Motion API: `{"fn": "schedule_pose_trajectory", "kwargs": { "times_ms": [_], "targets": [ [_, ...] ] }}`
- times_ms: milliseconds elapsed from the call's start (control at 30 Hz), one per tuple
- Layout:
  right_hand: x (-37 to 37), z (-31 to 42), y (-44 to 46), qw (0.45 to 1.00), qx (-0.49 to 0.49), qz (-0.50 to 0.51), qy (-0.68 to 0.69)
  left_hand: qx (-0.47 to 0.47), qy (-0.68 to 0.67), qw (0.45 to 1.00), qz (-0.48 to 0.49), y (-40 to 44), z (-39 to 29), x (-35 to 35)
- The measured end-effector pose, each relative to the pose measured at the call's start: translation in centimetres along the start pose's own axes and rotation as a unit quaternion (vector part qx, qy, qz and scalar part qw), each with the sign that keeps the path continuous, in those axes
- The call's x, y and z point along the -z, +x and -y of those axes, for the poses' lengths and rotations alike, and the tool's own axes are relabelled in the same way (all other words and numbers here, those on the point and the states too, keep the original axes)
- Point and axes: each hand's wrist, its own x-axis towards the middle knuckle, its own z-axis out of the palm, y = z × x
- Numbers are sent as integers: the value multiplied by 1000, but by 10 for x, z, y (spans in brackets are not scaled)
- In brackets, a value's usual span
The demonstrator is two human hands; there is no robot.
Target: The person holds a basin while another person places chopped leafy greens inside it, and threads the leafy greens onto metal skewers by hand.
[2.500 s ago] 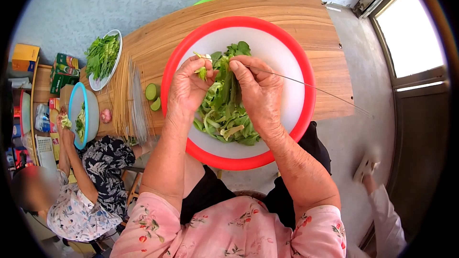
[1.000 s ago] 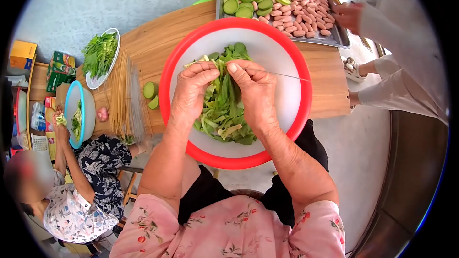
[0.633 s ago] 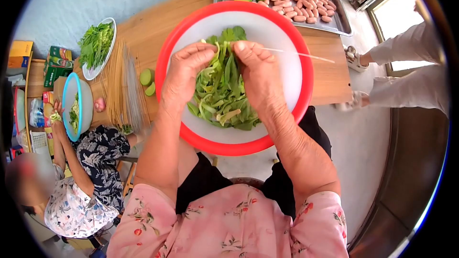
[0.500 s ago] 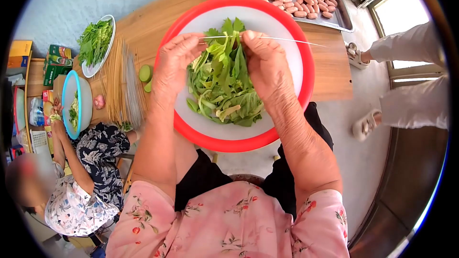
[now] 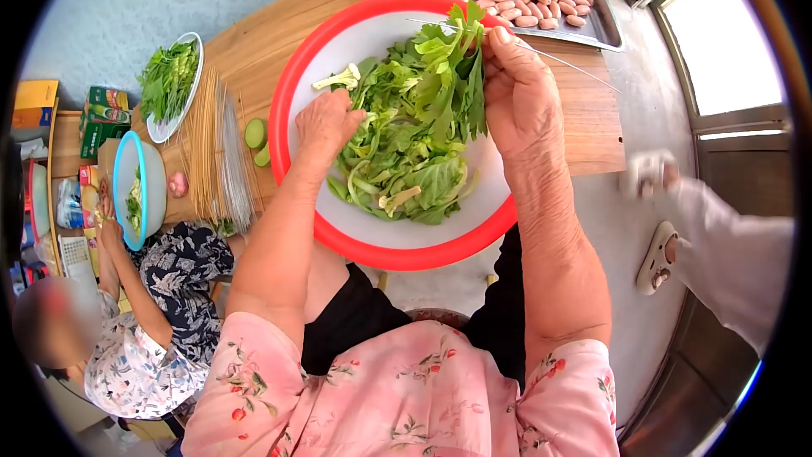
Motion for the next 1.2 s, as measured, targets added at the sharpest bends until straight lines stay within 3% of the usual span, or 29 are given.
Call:
{"fn": "schedule_pose_trajectory", "kwargs": {
  "times_ms": [133, 267, 367, 433, 500, 567, 700, 800, 833, 867, 967, 1100, 1200],
  "targets": [
    [1, 3, 1, 1000, -1, -5, 6, -9, 20, 998, -64, 3, 4, -9],
    [2, 7, 0, 1000, 12, -24, 1, -10, -7, 998, -58, 5, 7, -10],
    [1, 9, 0, 999, 18, -31, 6, -9, 47, 999, -14, 8, 6, -6],
    [6, 11, 1, 999, 24, -43, 13, 68, -106, 991, 42, 9, 5, 9],
    [16, 13, 4, 999, 16, -2, 32, 27, -438, 896, 67, 14, 31, 6],
    [18, 14, 4, 999, 22, -11, 34, 36, -569, 816, 91, 12, 34, 14],
    [16, 13, 5, 999, 24, -18, 45, 38, -583, 806, 98, 5, 30, 31],
    [12, 13, 5, 999, 20, -15, 45, 88, -528, 841, 84, 5, 25, 25],
    [12, 12, 5, 999, 19, -15, 45, 11, -320, 945, -68, 6, 25, 12],
    [12, 11, 5, 999, 22, -26, 38, -67, -86, 971, -213, 7, 25, 2],
    [10, 10, 6, 999, 25, -37, 25, -143, -91, 967, -190, 7, 7, 2],
    [5, 11, 5, 999, 14, -37, 16, -183, -178, 961, -104, 9, -16, -13],
    [0, 11, 2, 999, -1, -33, 26, -179, -175, 962, -109, 12, -20, -23]
  ]
}}
